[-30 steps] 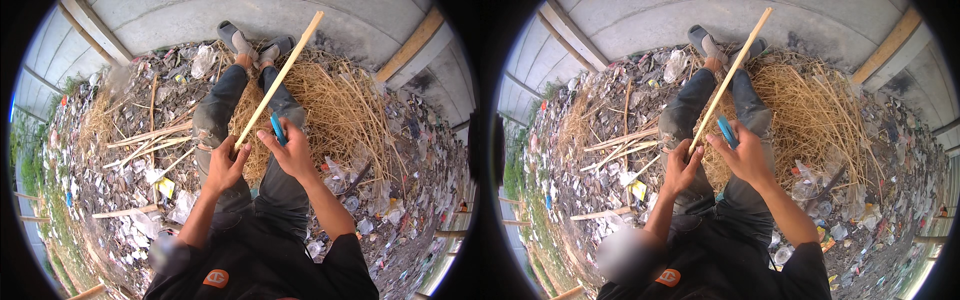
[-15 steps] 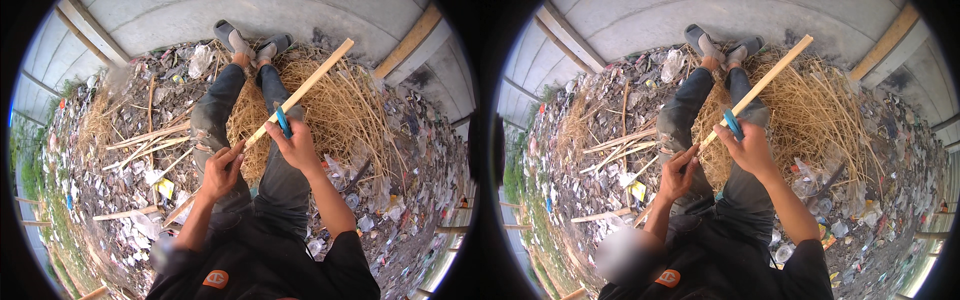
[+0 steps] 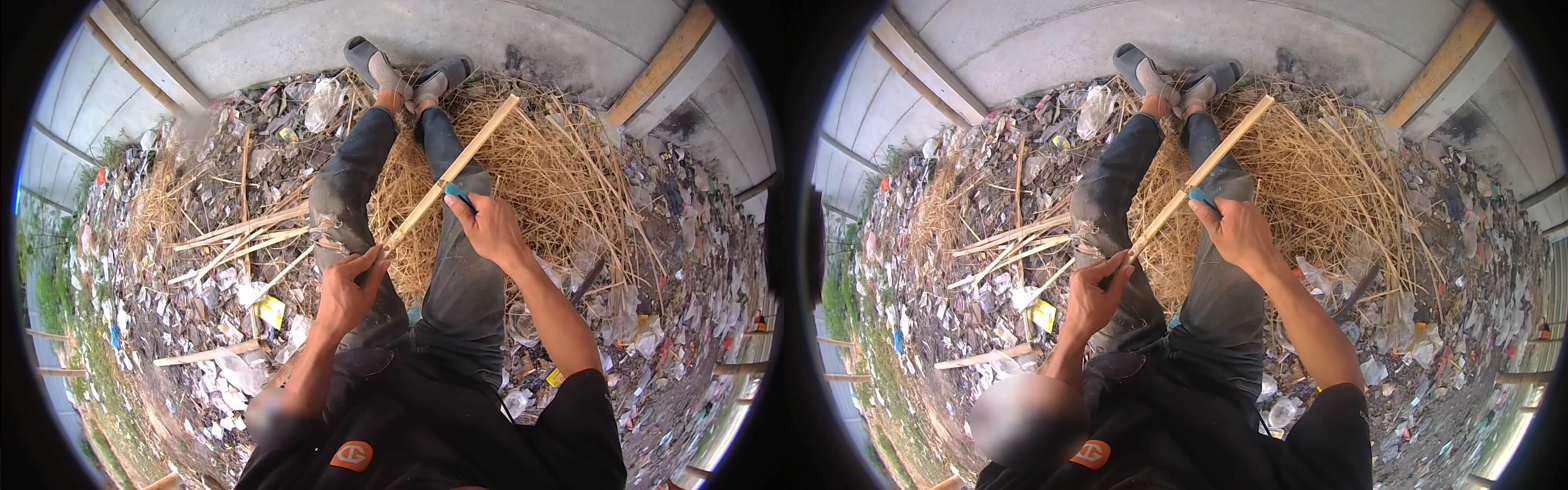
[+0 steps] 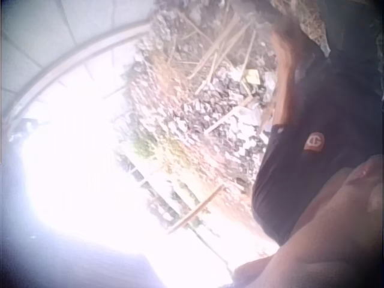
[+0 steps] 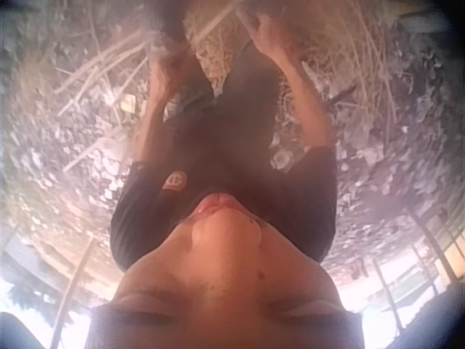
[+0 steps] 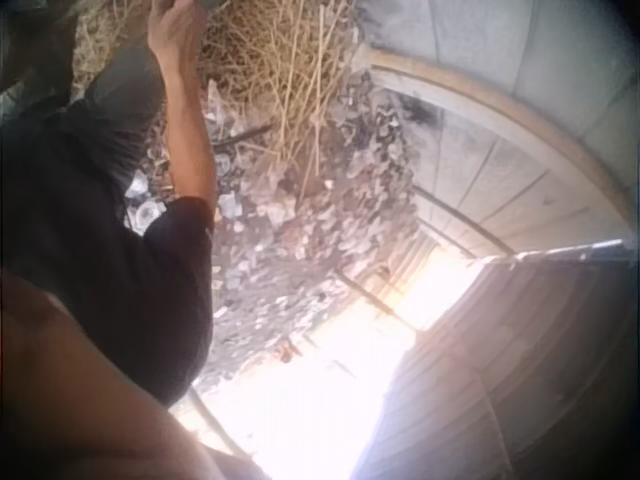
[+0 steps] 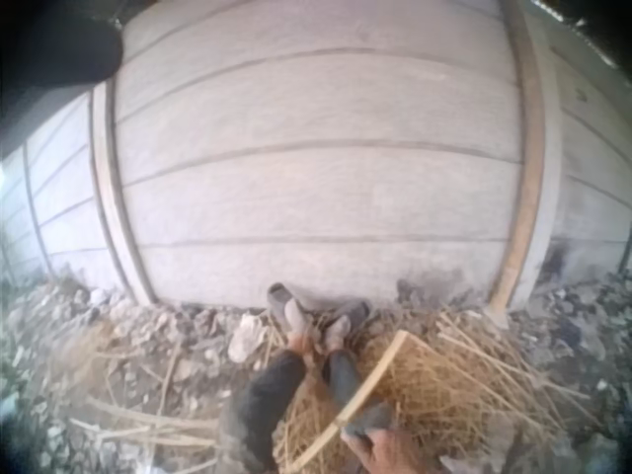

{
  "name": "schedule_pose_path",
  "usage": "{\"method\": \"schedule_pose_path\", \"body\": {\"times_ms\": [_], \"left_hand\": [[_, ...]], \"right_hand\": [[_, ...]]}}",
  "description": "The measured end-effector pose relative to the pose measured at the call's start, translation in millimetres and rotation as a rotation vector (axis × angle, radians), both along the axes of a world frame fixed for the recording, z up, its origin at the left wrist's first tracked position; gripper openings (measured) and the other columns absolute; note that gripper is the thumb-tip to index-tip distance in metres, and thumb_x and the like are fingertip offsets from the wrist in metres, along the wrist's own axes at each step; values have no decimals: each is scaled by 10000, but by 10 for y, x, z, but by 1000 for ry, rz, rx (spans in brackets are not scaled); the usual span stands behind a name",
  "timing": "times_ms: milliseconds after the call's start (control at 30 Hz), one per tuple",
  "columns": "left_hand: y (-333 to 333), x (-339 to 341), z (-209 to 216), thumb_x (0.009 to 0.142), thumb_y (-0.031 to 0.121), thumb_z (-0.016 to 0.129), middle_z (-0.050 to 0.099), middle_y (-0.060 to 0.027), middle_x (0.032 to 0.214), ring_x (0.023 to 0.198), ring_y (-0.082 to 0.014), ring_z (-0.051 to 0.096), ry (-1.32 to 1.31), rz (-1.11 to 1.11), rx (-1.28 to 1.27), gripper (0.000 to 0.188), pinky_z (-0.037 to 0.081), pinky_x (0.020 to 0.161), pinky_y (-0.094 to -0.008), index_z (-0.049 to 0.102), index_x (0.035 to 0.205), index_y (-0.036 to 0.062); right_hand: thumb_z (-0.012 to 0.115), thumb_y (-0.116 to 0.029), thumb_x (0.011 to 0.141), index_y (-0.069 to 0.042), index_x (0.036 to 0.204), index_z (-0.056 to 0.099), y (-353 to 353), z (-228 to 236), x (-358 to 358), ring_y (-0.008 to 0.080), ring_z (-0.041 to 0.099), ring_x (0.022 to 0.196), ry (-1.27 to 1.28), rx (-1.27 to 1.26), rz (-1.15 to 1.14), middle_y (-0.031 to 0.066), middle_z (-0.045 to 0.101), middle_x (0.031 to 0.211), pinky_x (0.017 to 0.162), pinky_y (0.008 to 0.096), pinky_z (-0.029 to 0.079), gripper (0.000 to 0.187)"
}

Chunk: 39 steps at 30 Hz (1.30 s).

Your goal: The person sits on a pile of straw and uses a utility knife to strip bark and sharpen a thin wooden stick. They then switch to a machete to split the stick lengthwise and continue refining the shape. The person handles multiple sticks, peeling and sharpening them one by one.

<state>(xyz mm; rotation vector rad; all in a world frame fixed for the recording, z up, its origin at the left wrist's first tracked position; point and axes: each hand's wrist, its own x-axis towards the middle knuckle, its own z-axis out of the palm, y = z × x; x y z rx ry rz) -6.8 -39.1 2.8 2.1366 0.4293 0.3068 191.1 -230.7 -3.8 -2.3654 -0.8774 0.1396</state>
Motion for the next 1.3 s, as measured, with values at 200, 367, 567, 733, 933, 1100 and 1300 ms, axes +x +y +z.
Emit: {"method": "schedule_pose_path", "body": {"times_ms": [200, 367, 567, 733, 933, 1100, 1300], "left_hand": [[-40, 45, -81, 979, 199, 711, 755, -149, 877, 827, -117, 672, 59, 56, -111, 352, 530, 758, -295, 706, 1228, -50], [31, -220, -49, 987, 224, 704, 771, -205, 1009, 901, -144, 707, 201, 38, -111, 359, 546, 821, -309, 709, 1212, -56], [24, -377, -76, 978, 224, 717, 768, -221, 1025, 919, -142, 712, 185, 33, -136, 347, 553, 821, -309, 720, 1201, -41], [30, -233, 31, 975, 218, 715, 771, -185, 941, 852, -134, 701, 190, 48, -98, 341, 539, 767, -310, 720, 1198, -39], [197, -697, 26, 933, 150, 754, 705, -140, 783, 674, -132, 640, 214, -51, -8, 301, 500, 640, -308, 740, 1186, -12], [212, -533, -20, 912, 147, 772, 684, -126, 763, 649, -151, 627, 155, -1, 22, 296, 488, 624, -317, 748, 1163, -7], [226, -494, -25, 910, 144, 772, 652, -109, 728, 608, -138, 576, 100, -19, 60, 304, 461, 589, -301, 745, 1175, -4]], "right_hand": [[464, -579, 1049, -14, 715, 612, 156, -138, -325, 343, 583, 469, -33, 122, 148, 167, 536, 504, 476, 471, 429, 673], [470, -561, 1050, 12, 759, 658, 62, -84, 181, 371, 632, 526, 112, 155, -106, 185, 592, 544, 523, 476, 479, 669], [475, -569, 1048, 10, 711, 631, -84, -133, 18, 333, 587, 496, 124, 74, 26, 158, 544, 519, 517, 452, 453, 688], [477, -578, 1043, 17, 753, 653, 83, -242, -340, 373, 604, 523, 74, 124, 88, 192, 572, 552, 541, 483, 462, 684], [453, -584, 1056, -85, 584, 527, -695, -478, 1184, 123, 409, 476, 181, 190, -496, -7, 404, 487, 491, 387, 321, 691], [539, -510, 1047, -85, 777, 515, -610, -197, 768, 88, 349, 562, 226, 523, -302, -30, 405, 619, 527, 308, 296, 504], [484, -381, 1100, -37, 976, 606, -480, 38, 447, 106, 501, 643, 168, 616, -148, 21, 530, 706, 609, 294, 412, 385]]}}
